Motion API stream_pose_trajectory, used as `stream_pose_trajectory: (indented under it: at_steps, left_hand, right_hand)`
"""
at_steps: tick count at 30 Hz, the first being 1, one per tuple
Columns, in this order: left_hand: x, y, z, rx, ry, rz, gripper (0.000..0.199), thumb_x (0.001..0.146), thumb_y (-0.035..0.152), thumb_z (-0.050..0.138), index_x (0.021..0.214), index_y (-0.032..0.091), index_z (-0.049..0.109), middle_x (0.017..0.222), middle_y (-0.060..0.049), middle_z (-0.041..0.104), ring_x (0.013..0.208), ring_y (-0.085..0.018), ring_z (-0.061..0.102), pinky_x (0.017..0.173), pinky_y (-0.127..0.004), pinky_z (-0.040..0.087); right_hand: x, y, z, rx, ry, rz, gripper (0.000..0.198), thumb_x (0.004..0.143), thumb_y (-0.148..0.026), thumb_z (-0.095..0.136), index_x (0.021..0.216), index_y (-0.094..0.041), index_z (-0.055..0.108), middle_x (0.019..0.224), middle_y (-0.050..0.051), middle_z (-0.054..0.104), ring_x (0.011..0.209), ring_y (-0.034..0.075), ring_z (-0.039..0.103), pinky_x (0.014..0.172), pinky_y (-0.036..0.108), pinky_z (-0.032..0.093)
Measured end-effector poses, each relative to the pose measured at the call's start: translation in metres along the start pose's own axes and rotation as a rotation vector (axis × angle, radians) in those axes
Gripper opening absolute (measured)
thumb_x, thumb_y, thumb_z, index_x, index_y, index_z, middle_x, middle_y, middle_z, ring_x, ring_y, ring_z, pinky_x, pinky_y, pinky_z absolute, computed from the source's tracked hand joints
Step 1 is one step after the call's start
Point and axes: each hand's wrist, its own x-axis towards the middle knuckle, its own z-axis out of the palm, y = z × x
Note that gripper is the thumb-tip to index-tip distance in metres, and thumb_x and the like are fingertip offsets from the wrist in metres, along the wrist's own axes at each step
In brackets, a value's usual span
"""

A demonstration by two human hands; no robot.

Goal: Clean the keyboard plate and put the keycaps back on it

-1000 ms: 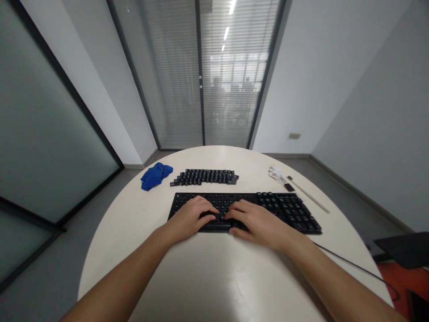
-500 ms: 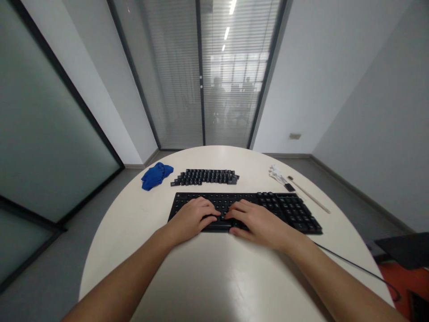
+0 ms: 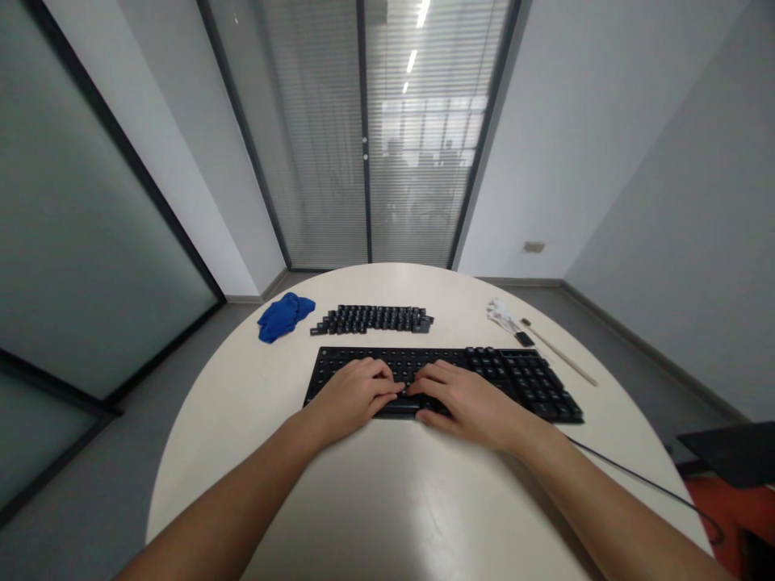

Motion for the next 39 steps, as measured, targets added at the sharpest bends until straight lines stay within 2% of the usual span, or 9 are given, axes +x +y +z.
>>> stream_pose_trajectory:
  at_steps: [6,10,18,25,34,39]
  left_hand:
    - [-0.002,-0.007,0.000,-0.129,0.070,-0.036,0.018,0.097,0.025,0.060,0.110,0.022,0.072,0.107,-0.004,0.073,0.102,-0.021,0.063,0.093,-0.037,0.049]
    - [-0.003,-0.011,-0.005,-0.153,0.057,0.019,0.015,0.097,0.024,0.061,0.105,0.022,0.073,0.104,-0.003,0.075,0.100,-0.020,0.065,0.093,-0.035,0.050]
    - [-0.006,-0.010,-0.015,-0.086,0.007,0.094,0.017,0.095,0.025,0.063,0.108,0.022,0.073,0.109,-0.005,0.074,0.105,-0.021,0.065,0.096,-0.038,0.051]
    - [-0.008,-0.008,-0.022,-0.053,-0.044,0.104,0.028,0.085,0.032,0.075,0.111,0.022,0.073,0.115,-0.005,0.072,0.108,-0.024,0.063,0.097,-0.039,0.050]
    - [-0.010,0.003,-0.020,0.044,-0.045,0.079,0.018,0.092,0.026,0.065,0.107,0.022,0.074,0.118,-0.005,0.071,0.110,-0.024,0.061,0.097,-0.040,0.050]
    - [-0.011,0.001,-0.020,0.043,-0.057,0.087,0.019,0.092,0.025,0.064,0.109,0.023,0.074,0.121,-0.004,0.069,0.112,-0.024,0.060,0.097,-0.039,0.050]
  right_hand:
    - [0.000,-0.001,0.002,0.002,-0.002,-0.037,0.034,0.095,-0.030,0.060,0.128,-0.022,0.062,0.116,0.010,0.064,0.107,0.024,0.059,0.096,0.042,0.050]
    - [0.001,-0.001,0.003,0.005,-0.018,-0.042,0.038,0.096,-0.032,0.058,0.134,-0.024,0.060,0.117,0.010,0.064,0.107,0.024,0.059,0.096,0.042,0.050]
    - [0.001,-0.002,0.002,0.005,-0.016,-0.030,0.036,0.096,-0.030,0.059,0.132,-0.025,0.064,0.117,0.009,0.064,0.106,0.024,0.060,0.094,0.041,0.051]
    - [0.001,-0.003,0.004,0.005,-0.004,-0.018,0.037,0.096,-0.029,0.059,0.133,-0.026,0.064,0.116,0.009,0.065,0.106,0.024,0.060,0.094,0.041,0.051]
    - [0.002,-0.004,0.005,0.025,-0.005,0.018,0.036,0.094,-0.026,0.061,0.129,-0.027,0.067,0.113,0.008,0.065,0.104,0.023,0.060,0.093,0.039,0.051]
    - [0.003,-0.005,0.005,0.030,0.001,0.028,0.035,0.093,-0.026,0.063,0.128,-0.026,0.068,0.111,0.008,0.064,0.103,0.023,0.059,0.093,0.037,0.051]
